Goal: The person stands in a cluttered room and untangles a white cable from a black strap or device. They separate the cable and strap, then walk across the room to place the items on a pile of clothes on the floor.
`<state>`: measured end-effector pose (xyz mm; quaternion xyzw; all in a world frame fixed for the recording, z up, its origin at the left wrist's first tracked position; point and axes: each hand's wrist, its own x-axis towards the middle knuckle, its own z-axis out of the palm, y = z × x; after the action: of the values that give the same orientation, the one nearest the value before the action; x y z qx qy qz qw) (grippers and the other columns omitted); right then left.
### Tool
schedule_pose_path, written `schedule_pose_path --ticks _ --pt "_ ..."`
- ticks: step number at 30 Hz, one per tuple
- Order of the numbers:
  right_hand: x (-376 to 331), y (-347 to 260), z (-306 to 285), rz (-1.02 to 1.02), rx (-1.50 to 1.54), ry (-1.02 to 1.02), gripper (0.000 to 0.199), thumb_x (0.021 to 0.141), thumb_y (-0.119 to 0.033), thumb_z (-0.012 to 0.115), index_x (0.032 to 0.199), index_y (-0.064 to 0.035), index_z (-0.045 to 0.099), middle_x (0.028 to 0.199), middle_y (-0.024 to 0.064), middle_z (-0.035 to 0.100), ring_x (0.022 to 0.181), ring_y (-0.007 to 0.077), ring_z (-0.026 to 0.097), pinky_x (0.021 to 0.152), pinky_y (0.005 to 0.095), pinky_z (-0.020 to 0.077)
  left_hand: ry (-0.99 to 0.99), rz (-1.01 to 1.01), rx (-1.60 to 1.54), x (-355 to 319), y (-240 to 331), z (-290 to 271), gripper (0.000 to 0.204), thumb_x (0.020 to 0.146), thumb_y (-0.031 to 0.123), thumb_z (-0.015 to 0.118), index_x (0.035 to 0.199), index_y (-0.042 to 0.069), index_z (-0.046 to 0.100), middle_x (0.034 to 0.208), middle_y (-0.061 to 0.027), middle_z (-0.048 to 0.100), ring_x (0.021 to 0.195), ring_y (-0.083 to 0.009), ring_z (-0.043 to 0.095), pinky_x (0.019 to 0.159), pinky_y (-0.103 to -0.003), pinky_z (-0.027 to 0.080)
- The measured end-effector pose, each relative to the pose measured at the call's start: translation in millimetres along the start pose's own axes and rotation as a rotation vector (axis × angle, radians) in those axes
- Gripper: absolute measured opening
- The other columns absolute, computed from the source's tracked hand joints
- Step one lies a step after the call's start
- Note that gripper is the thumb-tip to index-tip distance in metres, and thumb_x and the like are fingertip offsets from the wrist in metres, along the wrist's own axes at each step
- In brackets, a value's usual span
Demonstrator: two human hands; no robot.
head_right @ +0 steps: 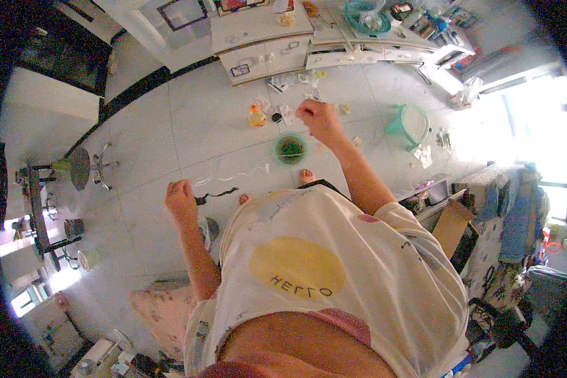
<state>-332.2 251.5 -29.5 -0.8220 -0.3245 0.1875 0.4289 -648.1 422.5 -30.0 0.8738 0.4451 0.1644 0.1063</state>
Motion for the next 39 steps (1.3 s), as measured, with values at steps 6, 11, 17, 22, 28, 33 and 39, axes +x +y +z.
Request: schedule_pose_path --ticks 6,11,17,22,28,33,39 --pt "7.7 1.9 -26.6 0.038 -0.178 0.195 0.013 0.078 -0.017 0.053 0.082 -0.0066 0.06 0.071 0.0138 0.06 0.068 0.0299 0.06 0.059 0.0356 0.0461 0.078 -0.139 0.077 -5.7 -35.8 -11.8 0.022 0.079 0.013 0.058 0.099 0.005 0.06 0.084 -0.0123 0.059 0.068 -0.0273 0.059 0.058 -0.036 0.048" --pt "-11.4 -36.6 30.0 -0.461 -0.431 -0.303 0.011 0.077 -0.016 0.052 0.083 -0.0095 0.058 0.082 0.0109 0.063 0.071 0.0323 0.06 0.061 0.0413 0.0486 -0.311 -0.088 -0.581 10.9 67.6 -9.3 0.037 0.075 0.011 0.065 0.11 0.005 0.057 0.073 -0.0131 0.06 0.061 -0.0222 0.057 0.056 -0.031 0.044" --pt "-29.2 -63.5 60.3 -0.717 -0.32 -0.592 0.011 0.079 -0.018 0.054 0.082 -0.009 0.059 0.076 0.0094 0.061 0.07 0.031 0.058 0.061 0.0407 0.0466 -0.437 0.046 -0.636 7.1 101.0 9.8 0.028 0.077 0.022 0.063 0.098 0.003 0.061 0.069 -0.0115 0.063 0.059 -0.0194 0.06 0.056 -0.03 0.046" --pt "-26.6 -61.8 50.1 -0.62 -0.077 -0.579 0.016 0.083 -0.023 0.052 0.082 -0.0082 0.058 0.075 0.011 0.06 0.069 0.0321 0.058 0.062 0.041 0.046 -0.443 -0.008 -0.733 0.9 88.7 15.3 0.018 0.076 0.017 0.064 0.084 0.001 0.063 0.068 -0.0112 0.063 0.059 -0.0181 0.059 0.056 -0.03 0.046" --pt "-17.9 -54.6 44.5 -0.556 -0.126 -0.535 0.016 0.082 -0.023 0.052 0.083 -0.0087 0.058 0.076 0.0105 0.061 0.07 0.0317 0.058 0.063 0.0393 0.0463 -0.25 0.039 -0.638 10.6 82.9 12.3 0.014 0.076 0.014 0.064 0.078 0.001 0.06 0.067 -0.0111 0.061 0.058 -0.0192 0.057 0.055 -0.031 0.045" --pt "-10.9 -41.2 27.0 -0.472 -0.164 -0.521 0.017 0.081 -0.023 0.051 0.085 -0.0089 0.059 0.079 0.0108 0.061 0.072 0.0307 0.059 0.065 0.039 0.0469 -0.074 0.075 -0.496 14.6 69.8 13.2 0.011 0.077 0.011 0.06 0.075 0.002 0.055 0.069 -0.013 0.058 0.061 -0.0303 0.056 0.055 -0.036 0.044" --pt "-12.1 -28.8 7.2 -0.361 -0.258 -0.48 0.017 0.081 -0.022 0.051 0.087 -0.0088 0.059 0.079 0.0104 0.062 0.071 0.0295 0.06 0.065 0.0375 0.047 0.038 0.202 -0.279 16.5 51.3 23.7 0.009 0.081 0.017 0.055 0.079 0.009 0.054 0.077 -0.0086 0.059 0.068 -0.0305 0.058 0.055 -0.039 0.046"
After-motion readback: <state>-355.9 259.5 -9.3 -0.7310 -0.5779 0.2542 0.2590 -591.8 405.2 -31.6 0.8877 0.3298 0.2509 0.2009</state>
